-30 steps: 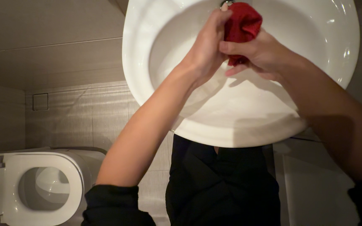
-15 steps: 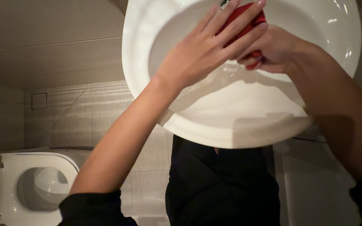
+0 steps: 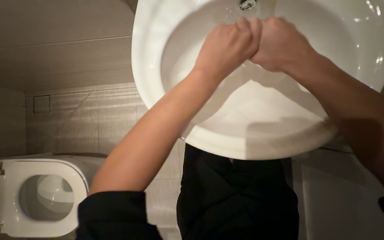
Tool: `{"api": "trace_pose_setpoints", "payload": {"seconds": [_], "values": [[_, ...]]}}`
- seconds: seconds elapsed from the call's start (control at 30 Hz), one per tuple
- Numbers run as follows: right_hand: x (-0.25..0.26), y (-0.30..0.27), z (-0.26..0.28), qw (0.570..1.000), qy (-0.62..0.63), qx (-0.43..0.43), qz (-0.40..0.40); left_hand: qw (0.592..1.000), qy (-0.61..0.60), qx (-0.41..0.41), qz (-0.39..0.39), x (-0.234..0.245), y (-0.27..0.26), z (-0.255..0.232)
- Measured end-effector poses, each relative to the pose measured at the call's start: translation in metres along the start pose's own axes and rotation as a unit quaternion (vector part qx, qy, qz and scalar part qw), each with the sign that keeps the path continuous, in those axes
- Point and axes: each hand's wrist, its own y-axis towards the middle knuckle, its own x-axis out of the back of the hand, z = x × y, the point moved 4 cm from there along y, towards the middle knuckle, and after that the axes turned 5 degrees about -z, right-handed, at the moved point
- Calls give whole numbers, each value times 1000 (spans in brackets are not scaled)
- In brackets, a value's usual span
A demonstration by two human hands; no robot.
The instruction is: The person cleans a white bathroom sink using a red cloth. They wipe the basin, faucet, and drain area repeatedly, rinsing the cloth under running water multiple times to remove residue. The person scrubs the sink surfaces thoroughly, focusing on the basin and the area around the drain.
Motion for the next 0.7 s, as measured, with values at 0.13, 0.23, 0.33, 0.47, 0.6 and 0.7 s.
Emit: {"api": "trace_pose_setpoints", "payload": {"seconds": [0.13,0.23,0.33,0.47,0.6,0.7], "values": [[-10,-4,-9,986,-35,-160,21,992,-102,49,47,-12,10,7],[-4,-5,-5,991,-84,-104,-32,976,-184,81,84,-8,13,13],[-4,-3,-6,986,-149,-68,-41,937,-250,139,202,-6,21,20],[-11,-6,-5,972,-217,7,-90,880,-328,165,302,-1,19,28],[-13,-3,-6,966,-211,73,-128,817,-375,202,388,-9,9,33],[3,2,-6,969,-185,79,-147,907,-355,179,138,-9,14,30]]}}
